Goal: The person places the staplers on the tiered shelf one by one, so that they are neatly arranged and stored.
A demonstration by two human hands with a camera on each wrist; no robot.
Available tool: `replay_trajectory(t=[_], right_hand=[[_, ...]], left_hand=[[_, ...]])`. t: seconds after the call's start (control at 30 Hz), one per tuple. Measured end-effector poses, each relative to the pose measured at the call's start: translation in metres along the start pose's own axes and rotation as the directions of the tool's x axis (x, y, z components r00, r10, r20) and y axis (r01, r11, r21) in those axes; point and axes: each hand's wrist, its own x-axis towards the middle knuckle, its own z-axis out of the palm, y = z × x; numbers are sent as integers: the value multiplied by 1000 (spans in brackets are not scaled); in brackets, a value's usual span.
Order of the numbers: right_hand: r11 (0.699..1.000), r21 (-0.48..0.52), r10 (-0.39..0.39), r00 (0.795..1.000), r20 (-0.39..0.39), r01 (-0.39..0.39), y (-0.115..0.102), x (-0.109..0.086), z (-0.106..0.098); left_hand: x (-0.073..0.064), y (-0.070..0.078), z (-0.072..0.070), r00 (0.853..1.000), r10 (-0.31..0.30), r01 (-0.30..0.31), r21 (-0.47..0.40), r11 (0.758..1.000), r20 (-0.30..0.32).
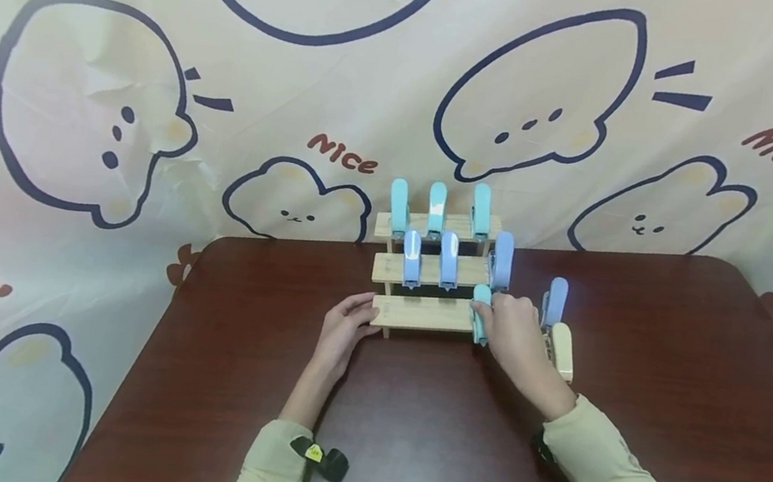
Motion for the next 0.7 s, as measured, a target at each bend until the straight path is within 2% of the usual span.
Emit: replay_trajectory(t=[0.1, 0.43, 0.7], right_hand=[[1000, -14, -4, 1000, -3, 4, 0, -1, 0], [1000, 29, 9, 1000, -7, -9, -3, 1, 5], [998, 57, 15, 999, -44, -13, 0, 0, 4]], left_hand=[[0, -1, 0, 1000, -5, 5, -4, 1000, 2], [1, -1, -3, 1000, -1, 1, -4, 1000, -20], [1, -3, 0, 1000, -8, 8, -10, 1000, -19]])
